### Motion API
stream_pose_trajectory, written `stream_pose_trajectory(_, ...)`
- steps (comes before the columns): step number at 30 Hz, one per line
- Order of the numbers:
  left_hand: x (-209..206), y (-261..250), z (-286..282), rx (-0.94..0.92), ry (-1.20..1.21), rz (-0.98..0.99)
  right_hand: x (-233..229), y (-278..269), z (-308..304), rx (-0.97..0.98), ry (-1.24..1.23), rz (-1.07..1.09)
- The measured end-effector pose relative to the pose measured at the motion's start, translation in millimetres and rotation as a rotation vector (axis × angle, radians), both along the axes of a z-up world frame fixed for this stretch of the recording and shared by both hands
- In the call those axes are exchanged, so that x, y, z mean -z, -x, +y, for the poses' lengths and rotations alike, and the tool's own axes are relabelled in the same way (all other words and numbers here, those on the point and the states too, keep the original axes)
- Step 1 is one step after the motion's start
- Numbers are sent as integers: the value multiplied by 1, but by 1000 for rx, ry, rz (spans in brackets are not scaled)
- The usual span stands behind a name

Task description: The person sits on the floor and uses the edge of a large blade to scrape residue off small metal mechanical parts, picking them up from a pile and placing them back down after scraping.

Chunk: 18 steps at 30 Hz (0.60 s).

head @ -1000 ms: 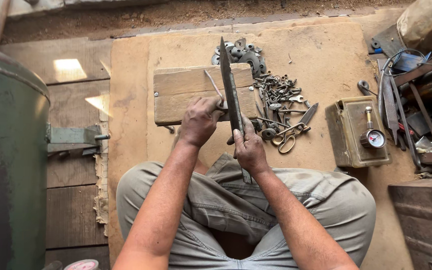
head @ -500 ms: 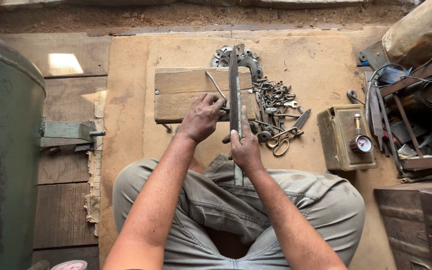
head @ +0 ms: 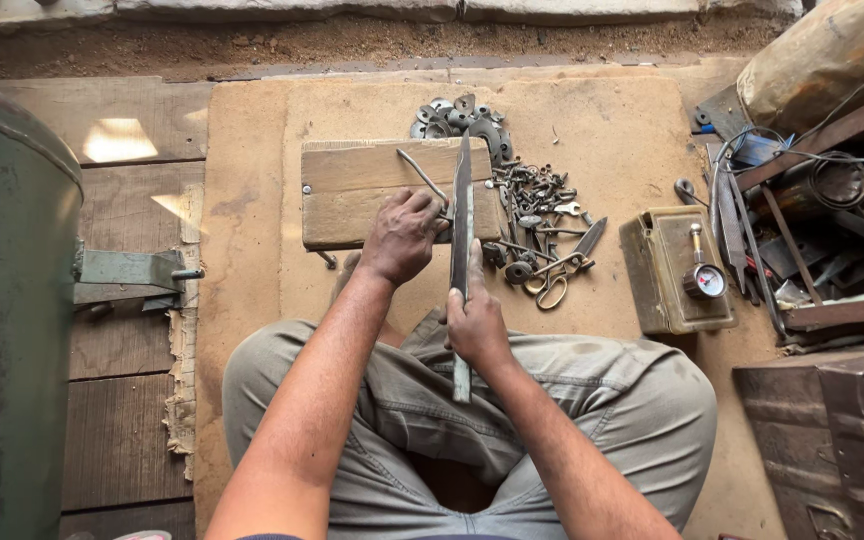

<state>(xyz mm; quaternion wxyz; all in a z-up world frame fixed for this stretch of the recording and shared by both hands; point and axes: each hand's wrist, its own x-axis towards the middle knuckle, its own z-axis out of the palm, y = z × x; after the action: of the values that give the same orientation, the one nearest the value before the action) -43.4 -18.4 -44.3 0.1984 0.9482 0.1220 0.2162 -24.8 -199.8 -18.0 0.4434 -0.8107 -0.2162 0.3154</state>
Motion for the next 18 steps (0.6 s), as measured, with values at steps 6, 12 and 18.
stream_pose_trajectory(6, -3, 0, -3, 20, 30, -45, -2, 2, 10, 42, -60, -14)
stream_pose_trajectory(12, -2, -4, -3, 36, 66, -13, 14, -11, 7, 7, -96, -206)
stream_pose_trajectory(18, -5, -6, -5, -170, -398, -56, 17, -25, -8, 14, -48, 60)
